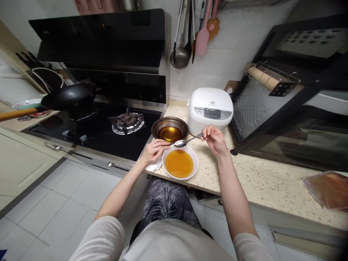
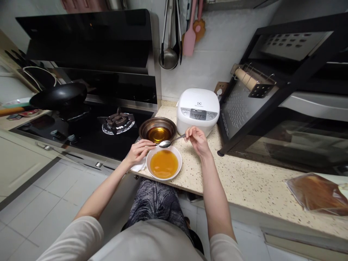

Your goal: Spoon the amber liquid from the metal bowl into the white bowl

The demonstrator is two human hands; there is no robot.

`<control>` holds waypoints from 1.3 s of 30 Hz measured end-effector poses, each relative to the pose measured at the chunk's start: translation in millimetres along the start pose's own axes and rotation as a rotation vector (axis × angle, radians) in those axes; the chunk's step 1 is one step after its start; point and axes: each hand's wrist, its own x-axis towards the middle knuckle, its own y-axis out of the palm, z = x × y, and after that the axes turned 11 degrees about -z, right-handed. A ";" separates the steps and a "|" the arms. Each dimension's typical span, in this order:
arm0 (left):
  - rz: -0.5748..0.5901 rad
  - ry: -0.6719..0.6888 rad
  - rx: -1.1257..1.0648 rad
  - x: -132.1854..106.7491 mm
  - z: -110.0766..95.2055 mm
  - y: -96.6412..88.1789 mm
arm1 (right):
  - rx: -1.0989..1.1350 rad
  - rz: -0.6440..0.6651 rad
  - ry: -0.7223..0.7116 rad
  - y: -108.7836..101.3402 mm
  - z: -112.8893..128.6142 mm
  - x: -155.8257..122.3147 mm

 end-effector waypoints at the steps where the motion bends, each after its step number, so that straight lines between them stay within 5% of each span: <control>1: -0.001 0.002 -0.001 -0.1 0.0 0.1 | -0.007 -0.032 -0.010 1.0 -1.9 0.9; 16: -0.006 0.005 -0.016 4.6 -4.0 -0.8 | -0.113 -0.187 -0.067 9.8 -44.7 9.2; 39: -0.019 0.018 -0.014 3.4 -2.9 0.3 | -0.525 0.062 -0.241 19.7 -69.2 -0.9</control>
